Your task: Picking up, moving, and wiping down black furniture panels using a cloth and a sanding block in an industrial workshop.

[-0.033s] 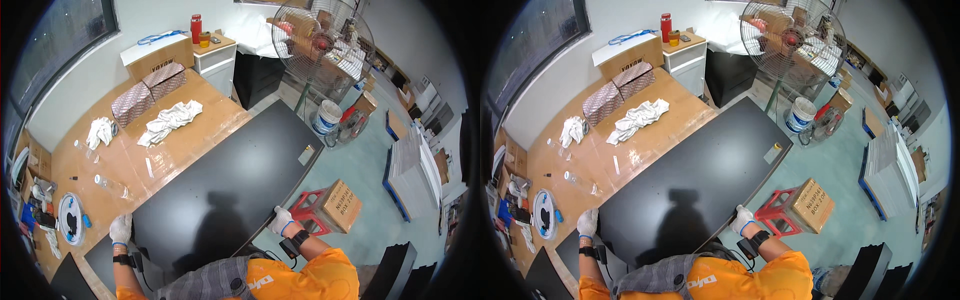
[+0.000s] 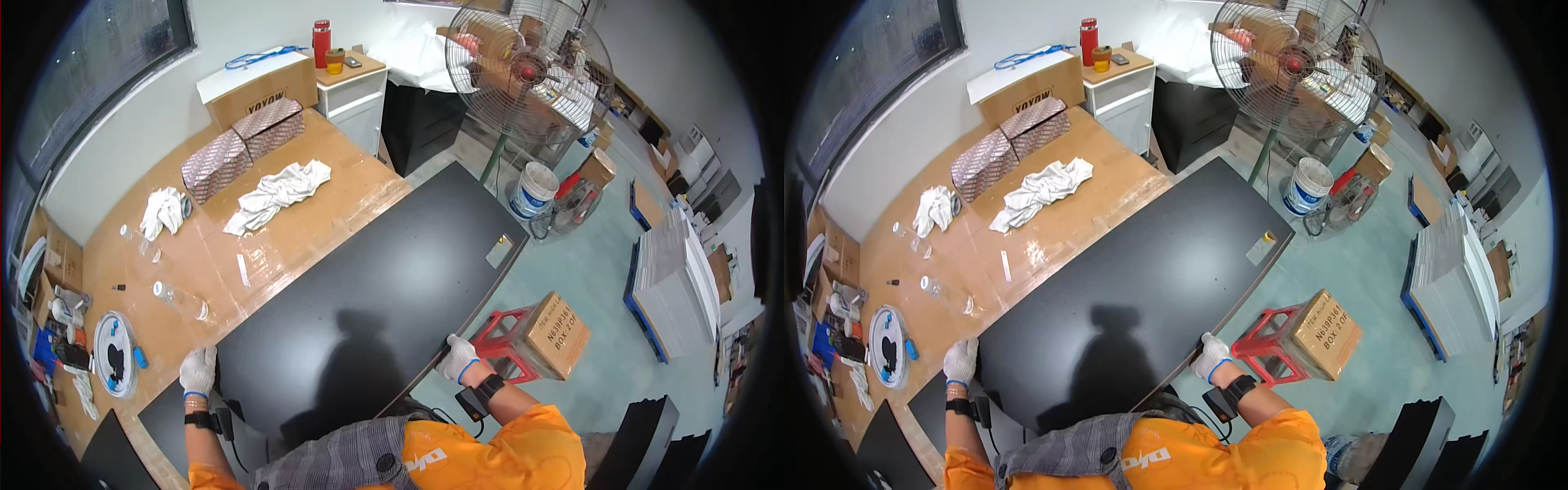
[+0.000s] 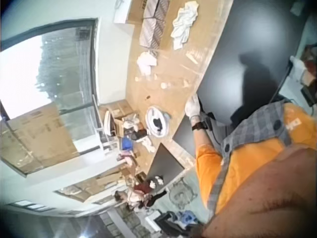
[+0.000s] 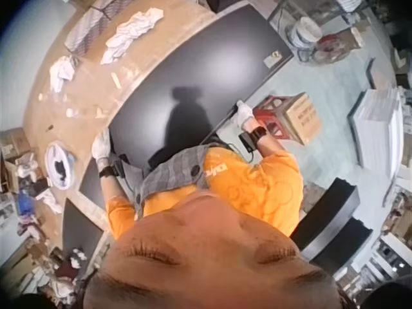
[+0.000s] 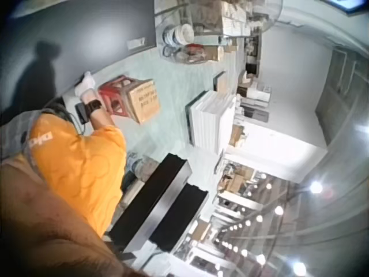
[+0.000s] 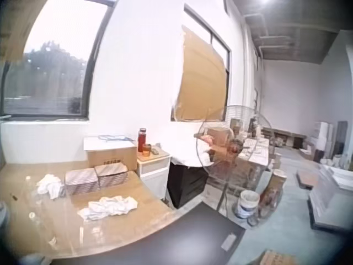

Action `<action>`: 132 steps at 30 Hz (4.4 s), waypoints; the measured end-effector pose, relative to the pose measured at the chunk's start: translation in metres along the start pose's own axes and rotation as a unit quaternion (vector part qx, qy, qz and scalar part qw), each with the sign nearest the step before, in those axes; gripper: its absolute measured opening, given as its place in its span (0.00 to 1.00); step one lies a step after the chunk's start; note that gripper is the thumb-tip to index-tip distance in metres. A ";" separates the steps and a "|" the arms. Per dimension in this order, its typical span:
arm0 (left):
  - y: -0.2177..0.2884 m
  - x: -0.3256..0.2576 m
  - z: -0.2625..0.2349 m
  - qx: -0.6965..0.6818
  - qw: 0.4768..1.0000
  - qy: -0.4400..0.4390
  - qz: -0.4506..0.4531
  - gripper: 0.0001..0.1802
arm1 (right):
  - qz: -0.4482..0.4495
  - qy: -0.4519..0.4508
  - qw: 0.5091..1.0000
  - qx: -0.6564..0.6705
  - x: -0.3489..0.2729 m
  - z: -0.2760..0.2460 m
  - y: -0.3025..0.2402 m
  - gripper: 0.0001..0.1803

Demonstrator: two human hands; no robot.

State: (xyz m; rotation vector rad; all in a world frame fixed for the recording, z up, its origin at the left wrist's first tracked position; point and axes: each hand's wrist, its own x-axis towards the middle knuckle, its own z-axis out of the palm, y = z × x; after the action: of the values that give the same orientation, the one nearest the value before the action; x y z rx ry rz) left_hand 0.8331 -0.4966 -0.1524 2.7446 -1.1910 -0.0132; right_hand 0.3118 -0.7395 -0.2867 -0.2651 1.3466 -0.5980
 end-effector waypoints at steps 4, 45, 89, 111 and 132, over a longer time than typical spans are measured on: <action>0.001 0.003 0.021 0.019 0.998 -0.061 -0.027 0.25 | 0.034 0.009 0.987 0.158 -0.026 0.024 -0.014 0.12; 0.046 -0.083 0.068 -0.058 0.985 0.113 -0.120 0.26 | -0.534 -0.046 0.298 -0.790 0.151 0.573 -0.164 0.40; -0.129 -0.460 0.066 -0.173 0.785 0.271 -0.529 0.27 | -0.535 -0.568 -0.233 -0.581 -0.346 0.371 0.453 0.24; -0.071 -0.275 0.052 -0.008 0.992 0.100 -0.075 0.24 | -0.738 -0.376 0.196 -0.525 -0.230 0.227 0.174 0.20; -0.065 -0.265 0.054 -0.023 0.990 0.101 -0.098 0.21 | -0.733 -0.400 0.155 -0.528 -0.114 0.294 0.159 0.18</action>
State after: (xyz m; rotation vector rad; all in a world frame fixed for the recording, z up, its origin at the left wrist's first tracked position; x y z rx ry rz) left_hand 0.6952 -0.2673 -0.2280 2.7326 -0.8580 0.2068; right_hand 0.6230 -0.5922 -0.2074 -2.8530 -0.4246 -0.6161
